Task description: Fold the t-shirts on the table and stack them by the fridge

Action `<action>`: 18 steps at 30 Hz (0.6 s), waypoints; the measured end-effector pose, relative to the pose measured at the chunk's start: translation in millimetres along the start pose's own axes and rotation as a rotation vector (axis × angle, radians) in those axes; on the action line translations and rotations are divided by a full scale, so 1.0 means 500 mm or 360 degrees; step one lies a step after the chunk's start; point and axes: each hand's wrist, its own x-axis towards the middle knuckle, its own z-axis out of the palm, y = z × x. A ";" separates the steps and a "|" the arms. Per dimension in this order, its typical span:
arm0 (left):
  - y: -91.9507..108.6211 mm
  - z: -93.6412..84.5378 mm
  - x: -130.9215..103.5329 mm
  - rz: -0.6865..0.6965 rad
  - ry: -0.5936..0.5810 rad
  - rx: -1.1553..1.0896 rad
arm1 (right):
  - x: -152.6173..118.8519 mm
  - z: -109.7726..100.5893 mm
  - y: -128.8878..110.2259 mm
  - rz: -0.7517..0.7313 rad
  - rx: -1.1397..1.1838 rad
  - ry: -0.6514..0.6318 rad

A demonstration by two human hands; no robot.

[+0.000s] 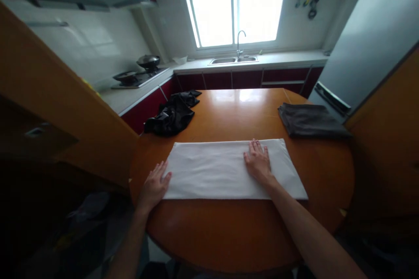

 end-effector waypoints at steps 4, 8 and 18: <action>-0.019 0.007 0.013 0.0014 -0.0008 -0.0047 | 0.005 -0.012 -0.007 0.0014 0.0075 -0.0014; -0.032 0.010 0.025 0.0006 -0.0041 -0.0073 | 0.010 -0.017 -0.010 0.0036 0.0133 -0.0032; -0.044 0.007 0.034 0.0016 -0.0058 -0.0136 | 0.011 -0.027 -0.013 0.0042 0.0211 -0.0009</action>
